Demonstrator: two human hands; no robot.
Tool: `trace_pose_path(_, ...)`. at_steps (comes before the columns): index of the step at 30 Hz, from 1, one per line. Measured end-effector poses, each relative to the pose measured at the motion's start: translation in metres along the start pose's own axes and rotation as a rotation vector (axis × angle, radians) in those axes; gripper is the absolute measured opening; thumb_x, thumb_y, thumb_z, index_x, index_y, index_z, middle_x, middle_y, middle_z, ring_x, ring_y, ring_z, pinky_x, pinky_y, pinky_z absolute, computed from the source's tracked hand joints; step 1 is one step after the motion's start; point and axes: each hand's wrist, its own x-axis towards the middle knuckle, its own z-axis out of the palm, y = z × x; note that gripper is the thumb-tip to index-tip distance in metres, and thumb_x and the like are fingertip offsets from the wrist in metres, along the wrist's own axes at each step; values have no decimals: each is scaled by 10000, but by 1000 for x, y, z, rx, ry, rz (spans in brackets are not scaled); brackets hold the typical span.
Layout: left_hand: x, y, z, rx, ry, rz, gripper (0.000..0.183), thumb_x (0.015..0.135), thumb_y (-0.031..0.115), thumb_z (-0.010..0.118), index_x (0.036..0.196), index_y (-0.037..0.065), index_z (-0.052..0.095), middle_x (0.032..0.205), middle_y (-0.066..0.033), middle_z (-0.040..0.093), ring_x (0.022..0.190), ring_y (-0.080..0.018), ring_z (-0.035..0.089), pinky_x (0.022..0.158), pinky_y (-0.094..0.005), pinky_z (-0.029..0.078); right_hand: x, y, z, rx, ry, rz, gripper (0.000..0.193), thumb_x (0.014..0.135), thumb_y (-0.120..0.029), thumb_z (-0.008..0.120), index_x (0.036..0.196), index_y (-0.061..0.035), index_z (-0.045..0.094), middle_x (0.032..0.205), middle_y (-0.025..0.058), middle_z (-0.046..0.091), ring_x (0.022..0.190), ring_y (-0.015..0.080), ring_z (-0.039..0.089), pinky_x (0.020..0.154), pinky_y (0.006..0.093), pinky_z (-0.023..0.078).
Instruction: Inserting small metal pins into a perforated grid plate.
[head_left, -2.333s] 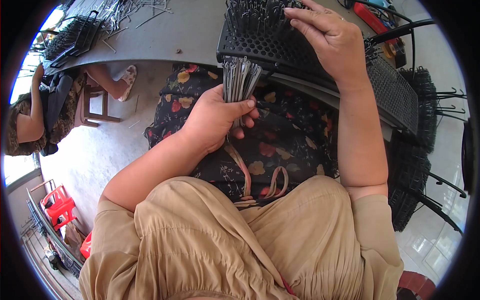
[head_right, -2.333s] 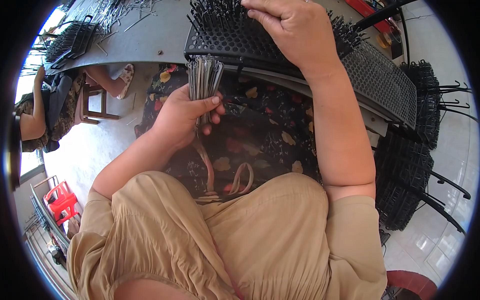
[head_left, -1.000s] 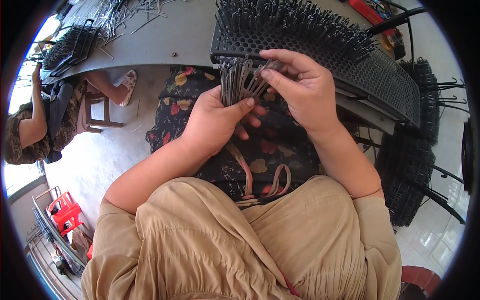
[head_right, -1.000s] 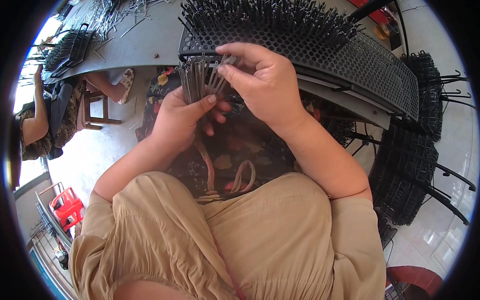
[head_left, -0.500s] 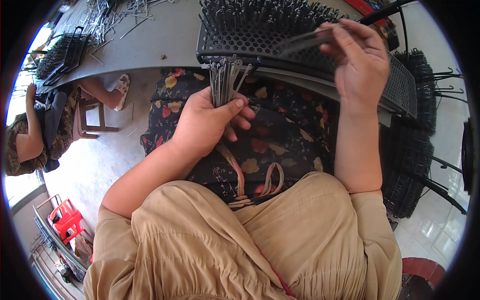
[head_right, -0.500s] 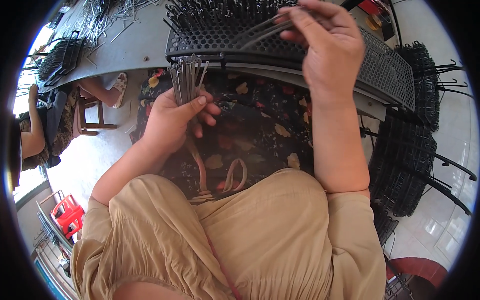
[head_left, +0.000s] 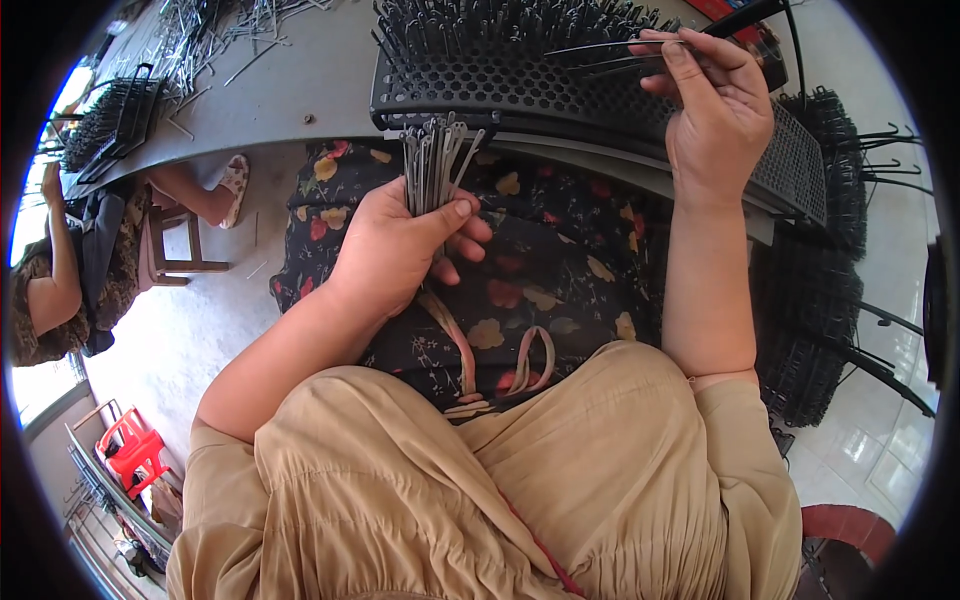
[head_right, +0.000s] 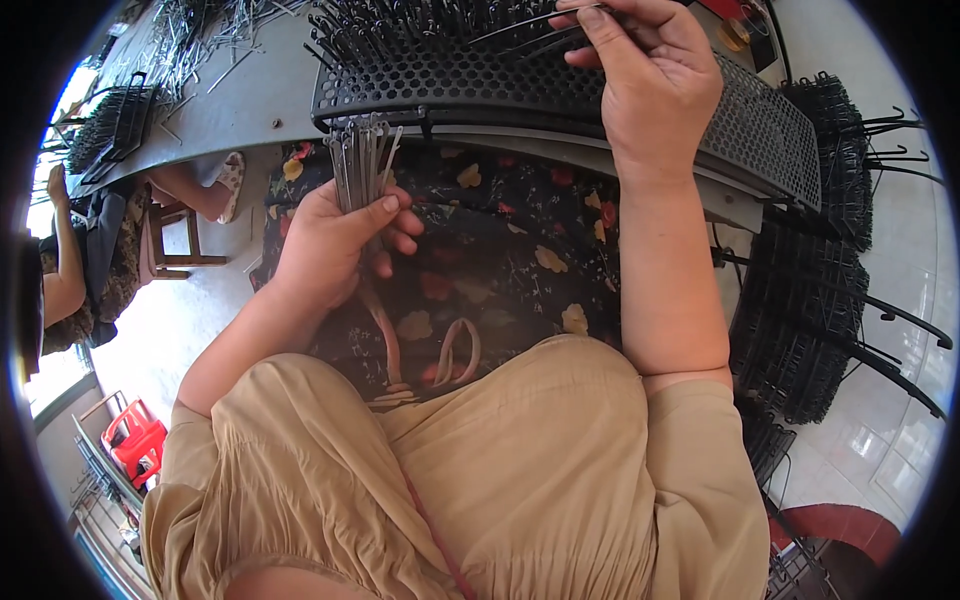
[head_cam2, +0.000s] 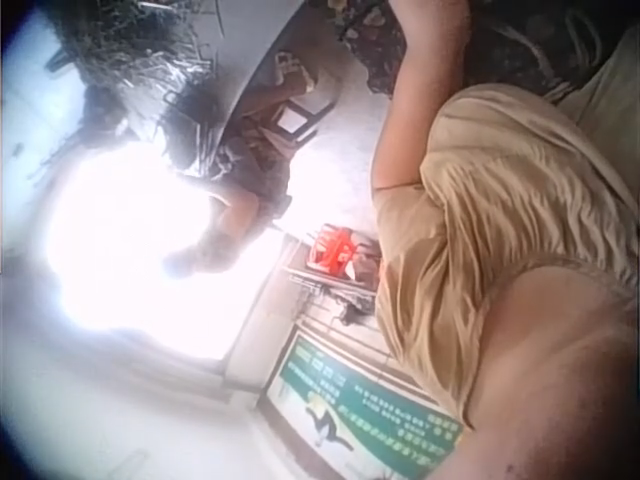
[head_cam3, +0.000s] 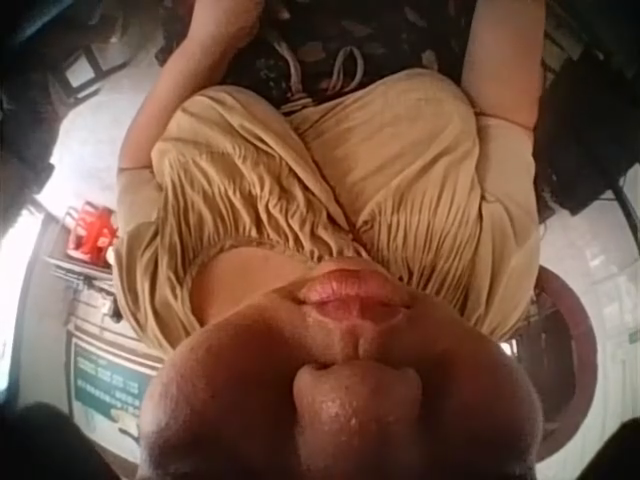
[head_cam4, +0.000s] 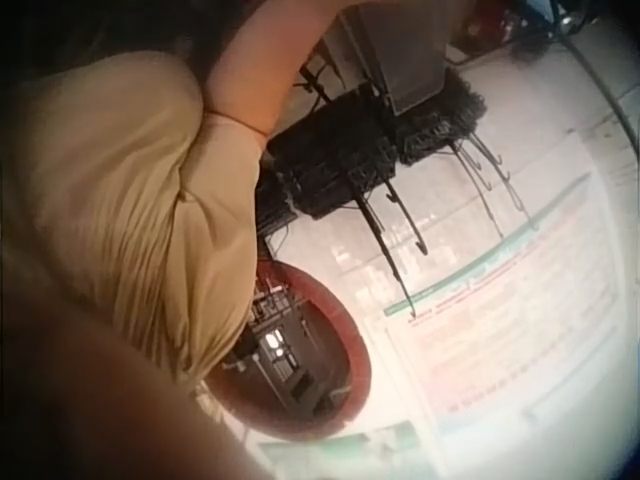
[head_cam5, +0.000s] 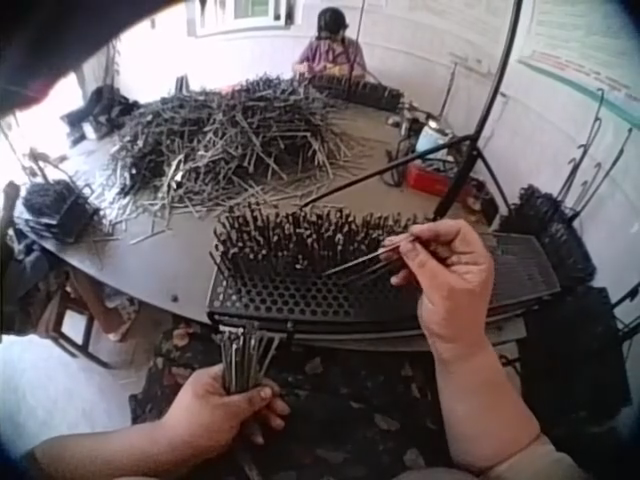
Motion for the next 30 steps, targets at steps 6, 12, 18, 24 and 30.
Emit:
trace_pose_path(6, 1, -1, -1, 0, 0, -7, 120, 943, 86, 579, 1025, -1, 571, 858, -115, 676, 689, -162, 666, 507, -254, 509, -3, 8, 2, 43, -2, 13, 124, 911, 50, 594, 1035, 50, 601, 996, 210, 694, 908, 271, 707, 649, 260, 602)
trace_pose_path(12, 1, -2, -2, -8, -7, -7, 112, 945, 87, 580, 1017, 1, 576, 851, -109, 674, 683, -155, 661, 505, -252, 509, -5, 0, -5, -93, -55, -65, 119, 911, 41, 611, 1029, 40, 605, 994, 195, 703, 821, 168, 694, 593, 186, 519)
trace_pose_path(18, 0, -1, -2, -10, -10, -17, 104, 943, 85, 584, 1006, 2, 579, 844, -101, 672, 680, -149, 658, 505, -251, 511, -5, -6, -13, -283, -160, -115, 105, 904, 45, 628, 1007, 33, 615, 989, 178, 708, 711, 78, 619, 574, 176, 470)
trace_pose_path(24, 0, 0, -4, -19, -15, -20, 114, 945, 96, 590, 1013, 6, 577, 848, -94, 670, 683, -145, 654, 510, -250, 511, -1, -4, -5, -279, -130, -220, 126, 857, 84, 662, 973, 35, 652, 933, 122, 709, 855, 155, 696, 801, 220, 565)
trace_pose_path(30, 2, 0, -4, -19, -17, -28, 120, 932, 79, 598, 1026, 6, 577, 843, -105, 671, 684, -163, 659, 502, -253, 505, -1, -7, -7, -258, -47, -60, 110, 865, 52, 675, 970, 21, 662, 923, 88, 714, 830, 107, 682, 704, 183, 538)
